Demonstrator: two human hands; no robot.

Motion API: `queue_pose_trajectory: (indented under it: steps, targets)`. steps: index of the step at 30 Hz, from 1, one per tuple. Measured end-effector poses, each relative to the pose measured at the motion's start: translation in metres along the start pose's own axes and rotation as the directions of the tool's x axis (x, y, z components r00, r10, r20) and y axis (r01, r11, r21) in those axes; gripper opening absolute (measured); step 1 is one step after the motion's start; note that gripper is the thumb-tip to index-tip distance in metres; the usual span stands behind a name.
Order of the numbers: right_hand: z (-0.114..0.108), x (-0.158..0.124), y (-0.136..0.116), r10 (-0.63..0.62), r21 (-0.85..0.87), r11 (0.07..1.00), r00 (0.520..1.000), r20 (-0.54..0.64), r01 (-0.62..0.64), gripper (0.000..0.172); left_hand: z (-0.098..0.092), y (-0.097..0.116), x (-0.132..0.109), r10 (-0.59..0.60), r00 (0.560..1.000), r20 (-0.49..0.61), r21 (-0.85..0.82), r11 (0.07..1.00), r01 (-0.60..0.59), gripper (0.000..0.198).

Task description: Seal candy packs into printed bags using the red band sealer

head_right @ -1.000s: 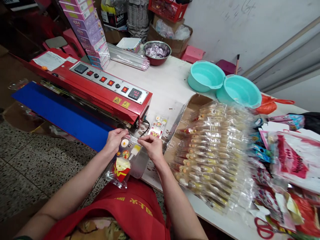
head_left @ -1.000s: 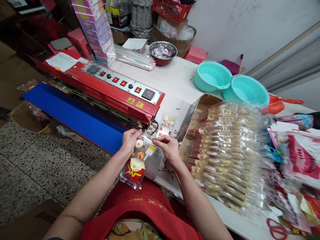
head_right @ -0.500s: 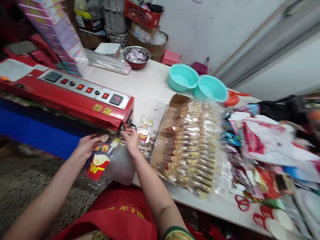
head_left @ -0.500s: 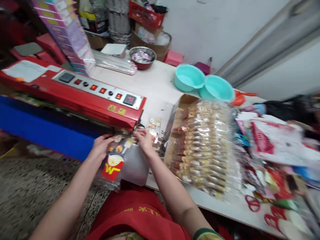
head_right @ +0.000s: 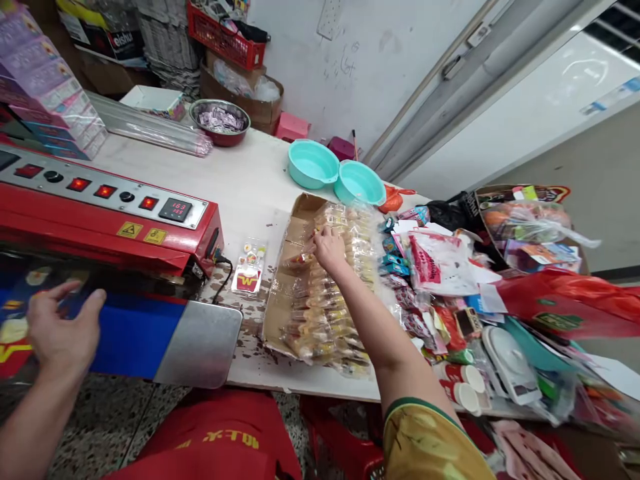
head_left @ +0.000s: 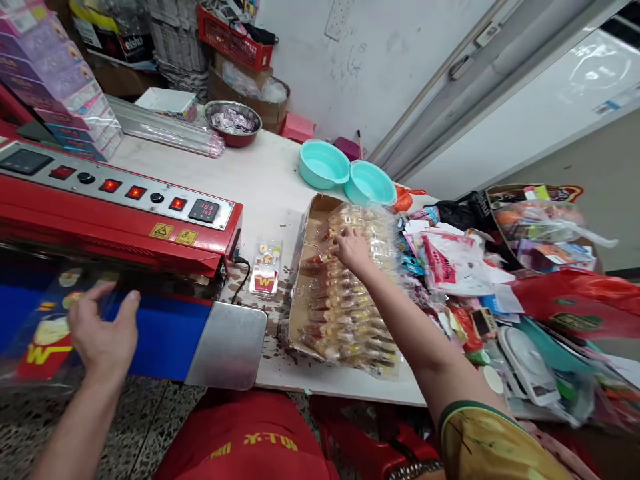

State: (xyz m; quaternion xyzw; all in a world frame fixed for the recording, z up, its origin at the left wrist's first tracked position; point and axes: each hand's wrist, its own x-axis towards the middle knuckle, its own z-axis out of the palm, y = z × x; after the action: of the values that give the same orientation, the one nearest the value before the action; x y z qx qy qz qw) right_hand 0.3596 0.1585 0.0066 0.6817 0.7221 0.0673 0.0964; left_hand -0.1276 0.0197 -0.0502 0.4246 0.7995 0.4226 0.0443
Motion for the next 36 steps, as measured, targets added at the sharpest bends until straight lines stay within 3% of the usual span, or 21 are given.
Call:
queue_pose_trajectory:
  steps: [4,7,11,17,22,25,28,31,33,34,36]
  targets:
    - [0.011,0.014,-0.001,0.001,-0.167,0.986,0.998,0.065,0.01,0.025,0.007,0.019,-0.04,0.085,0.993,0.081,-0.114,0.991,-0.075,0.036]
    - [0.008,0.02,0.006,-0.03,-0.19,0.981,0.995,0.092,0.047,0.022,0.009,0.018,-0.056,0.09,0.98,0.178,-0.166,0.984,-0.061,0.025]
    - [0.006,0.022,0.015,0.05,-0.206,0.978,0.978,0.202,-0.007,0.027,0.012,0.02,-0.071,0.071,0.951,0.302,-0.187,0.982,-0.014,0.025]
    - [0.002,0.018,0.022,-0.01,0.001,1.0,0.992,0.125,0.01,0.02,0.017,0.032,-0.082,0.067,0.915,0.399,-0.188,0.982,0.01,0.027]
    - [-0.04,0.008,0.037,-0.067,0.159,0.985,0.998,0.011,0.064,0.026,0.016,0.04,-0.086,0.115,0.916,0.385,-0.164,0.985,-0.055,0.026]
    - [-0.087,-0.004,0.044,-0.096,0.177,0.978,0.992,-0.083,0.109,0.028,0.018,0.064,-0.088,0.274,0.903,0.331,-0.216,0.953,-0.21,0.023]
    - [-0.141,-0.017,0.043,-0.188,0.213,0.953,0.971,-0.146,0.217,0.03,0.021,0.11,-0.085,0.509,0.809,0.294,-0.362,0.843,-0.398,0.025]
    - [-0.187,-0.025,0.028,-0.305,0.353,0.881,0.948,-0.087,0.316,0.03,0.025,0.167,-0.075,0.636,0.703,0.32,-0.558,0.726,-0.402,0.049]
    - [-0.203,-0.028,0.009,-0.329,0.51,0.809,0.944,-0.018,0.292,0.027,0.027,0.197,-0.068,0.618,0.666,0.418,-0.669,0.705,-0.234,0.075]
    - [-0.205,-0.029,-0.002,-0.327,0.603,0.756,0.945,0.013,0.253,0.026,0.028,0.206,-0.066,0.587,0.631,0.508,-0.701,0.707,-0.092,0.084]
    - [-0.199,-0.03,-0.027,-0.345,0.774,0.614,0.935,0.083,0.158,0.027,0.031,0.209,-0.065,0.501,0.475,0.723,-0.659,0.706,0.259,0.086]
